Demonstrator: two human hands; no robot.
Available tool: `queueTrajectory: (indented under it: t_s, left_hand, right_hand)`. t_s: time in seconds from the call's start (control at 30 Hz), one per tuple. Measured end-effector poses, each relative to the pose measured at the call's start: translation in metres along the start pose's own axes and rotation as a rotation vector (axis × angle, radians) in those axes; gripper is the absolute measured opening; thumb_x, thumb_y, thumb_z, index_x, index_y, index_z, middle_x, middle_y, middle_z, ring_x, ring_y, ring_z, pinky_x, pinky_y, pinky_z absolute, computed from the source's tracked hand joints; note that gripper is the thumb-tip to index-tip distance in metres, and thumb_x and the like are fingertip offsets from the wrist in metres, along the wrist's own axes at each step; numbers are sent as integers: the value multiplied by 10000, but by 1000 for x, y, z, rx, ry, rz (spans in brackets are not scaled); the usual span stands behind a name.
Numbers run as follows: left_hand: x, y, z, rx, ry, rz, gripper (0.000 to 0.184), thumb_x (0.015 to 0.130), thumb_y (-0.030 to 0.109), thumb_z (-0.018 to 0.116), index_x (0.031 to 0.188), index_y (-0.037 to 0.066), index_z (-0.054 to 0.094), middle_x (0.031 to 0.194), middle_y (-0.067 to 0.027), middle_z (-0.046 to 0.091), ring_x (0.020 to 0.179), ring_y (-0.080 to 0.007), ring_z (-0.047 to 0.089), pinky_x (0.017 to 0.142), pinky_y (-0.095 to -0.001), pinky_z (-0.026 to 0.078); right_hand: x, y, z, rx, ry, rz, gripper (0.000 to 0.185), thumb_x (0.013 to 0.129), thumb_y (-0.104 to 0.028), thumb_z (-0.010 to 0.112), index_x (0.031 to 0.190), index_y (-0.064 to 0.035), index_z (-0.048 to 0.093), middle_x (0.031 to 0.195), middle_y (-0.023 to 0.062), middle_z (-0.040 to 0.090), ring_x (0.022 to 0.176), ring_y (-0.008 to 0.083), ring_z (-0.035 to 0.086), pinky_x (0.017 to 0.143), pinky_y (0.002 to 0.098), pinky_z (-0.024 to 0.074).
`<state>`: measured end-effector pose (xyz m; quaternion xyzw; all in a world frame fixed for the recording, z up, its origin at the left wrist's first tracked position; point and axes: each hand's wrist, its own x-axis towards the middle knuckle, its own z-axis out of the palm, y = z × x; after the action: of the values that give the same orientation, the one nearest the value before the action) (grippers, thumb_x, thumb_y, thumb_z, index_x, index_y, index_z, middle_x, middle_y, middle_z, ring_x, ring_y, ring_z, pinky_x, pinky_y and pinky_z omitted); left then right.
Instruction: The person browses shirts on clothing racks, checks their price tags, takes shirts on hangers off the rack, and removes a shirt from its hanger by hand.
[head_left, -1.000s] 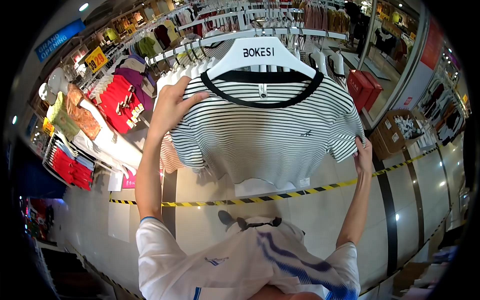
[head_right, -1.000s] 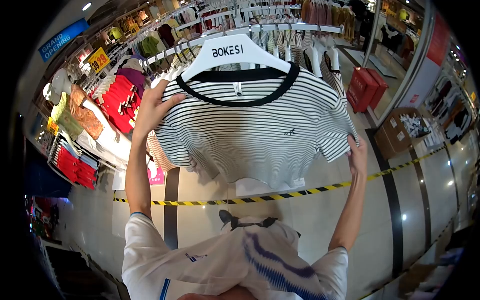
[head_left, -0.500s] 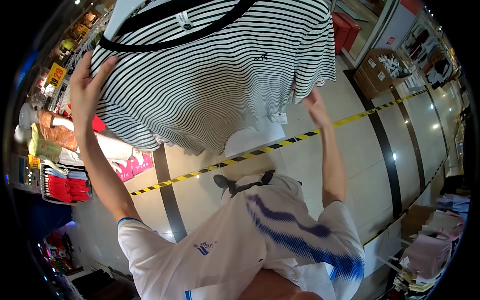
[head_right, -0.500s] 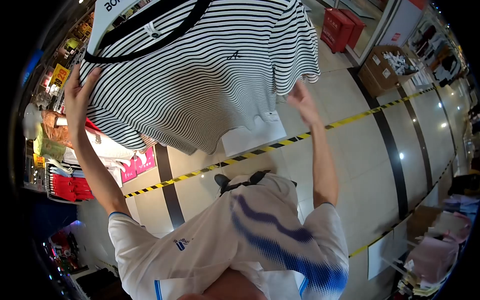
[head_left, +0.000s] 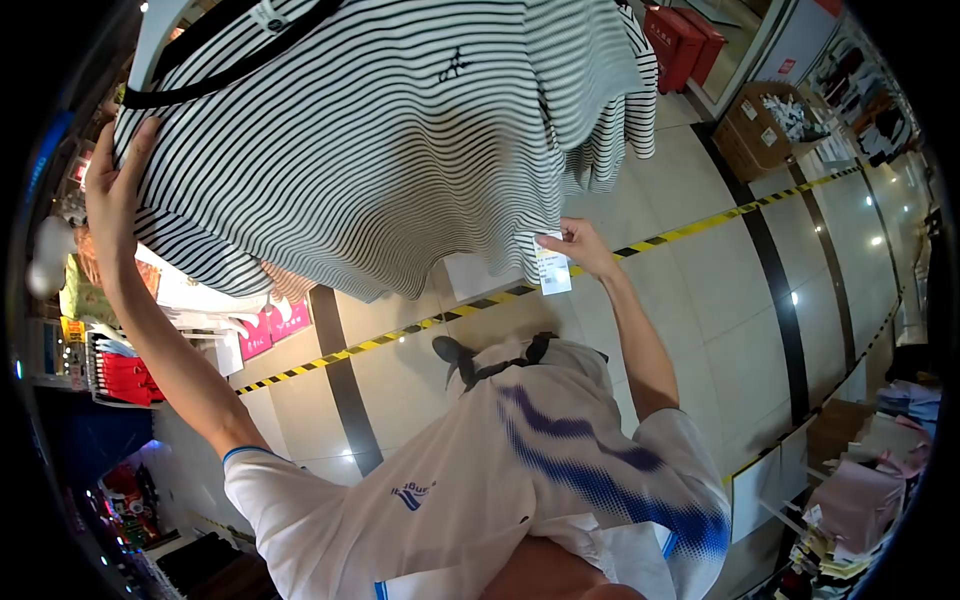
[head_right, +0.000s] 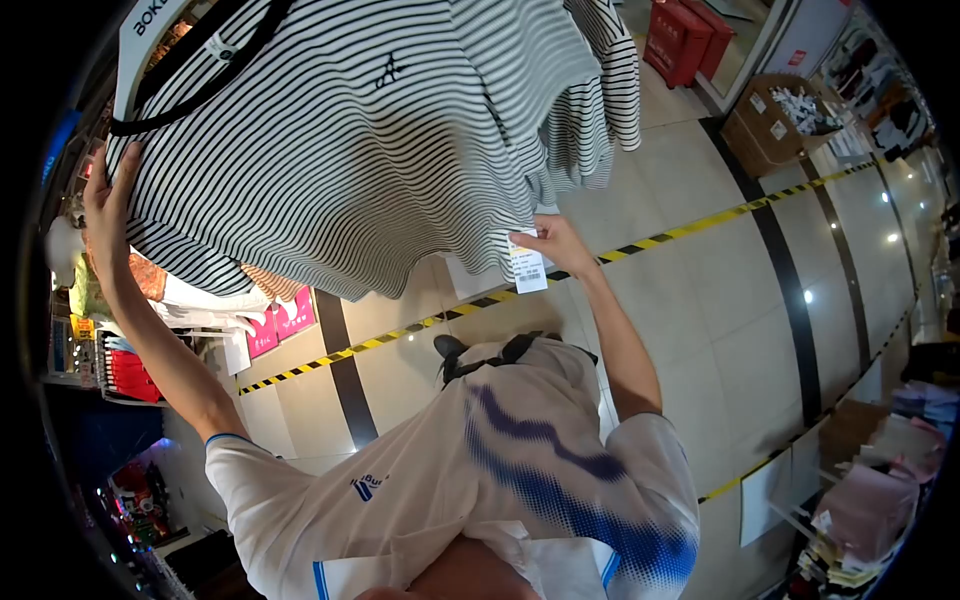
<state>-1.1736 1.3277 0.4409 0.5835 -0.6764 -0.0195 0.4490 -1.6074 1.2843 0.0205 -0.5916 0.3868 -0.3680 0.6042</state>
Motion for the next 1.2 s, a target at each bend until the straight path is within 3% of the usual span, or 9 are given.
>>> queueTrajectory:
  t_s: [0.17,0.27,0.47,0.57,0.7,0.87,0.9,0.97,1.2]
  left_hand:
    - [1,-11,-9,35,59,-14,313,930,160,600,1180,-26,576,1074,-114,669,995,-126,633,848,-200,493]
    - [3,-19,-18,17,-7,-55,426,921,169,612,1285,-29,514,1125,-130,651,1067,-154,612,936,-241,472]
    - [-5,-5,-9,23,15,-97,396,922,181,613,1253,-25,538,1120,-122,652,1063,-144,612,920,-231,473]
    - [-6,-6,-7,16,32,-85,368,921,197,616,1213,-20,565,1110,-117,656,1059,-140,613,918,-226,470]
    - [-6,-10,-11,-10,36,-75,387,923,209,614,1227,-23,556,1124,-119,651,1064,-146,611,931,-236,465]
    - [-7,-12,-11,74,23,-53,438,926,215,610,1281,-26,520,1151,-133,640,1092,-168,602,951,-257,459]
    - [-7,-12,-8,33,57,-20,390,927,195,608,1238,-30,539,1118,-124,651,1055,-149,613,902,-232,472]
    - [-7,-13,-7,-11,87,13,342,929,174,607,1196,-35,559,1084,-114,662,1018,-130,624,853,-208,485]
    - [-5,-20,-13,96,131,-14,526,918,216,624,1308,-87,443,1159,-131,643,1090,-145,600,943,-223,437]
  right_hand:
    - [-12,-16,9,187,-18,44,189,820,-101,724,954,17,663,896,23,677,765,49,610,673,211,472]
    - [-17,-14,13,95,-40,103,212,809,-116,737,949,27,666,864,21,675,739,55,605,647,221,472]
    - [-15,2,9,-86,-10,17,177,807,-126,744,835,21,648,781,10,663,697,36,580,587,209,447]
    - [-23,-34,19,88,55,0,218,813,-120,741,718,-6,582,676,-26,590,622,11,499,528,206,386]
    - [-20,-32,18,167,74,-17,233,825,-110,730,691,-24,560,659,-39,563,601,8,461,513,209,361]
    - [-16,-10,9,149,63,-2,154,851,-120,704,761,-28,618,752,-9,637,653,17,542,554,196,417]
    - [-16,-14,10,146,66,3,144,858,-126,697,776,-27,631,773,-1,652,663,20,556,560,194,427]
    - [-26,-47,17,392,64,67,198,903,-161,638,991,16,656,878,42,686,753,63,623,662,210,498]
    - [-42,-62,19,637,17,126,262,962,-219,545,1065,13,610,929,47,677,780,69,643,697,205,531]
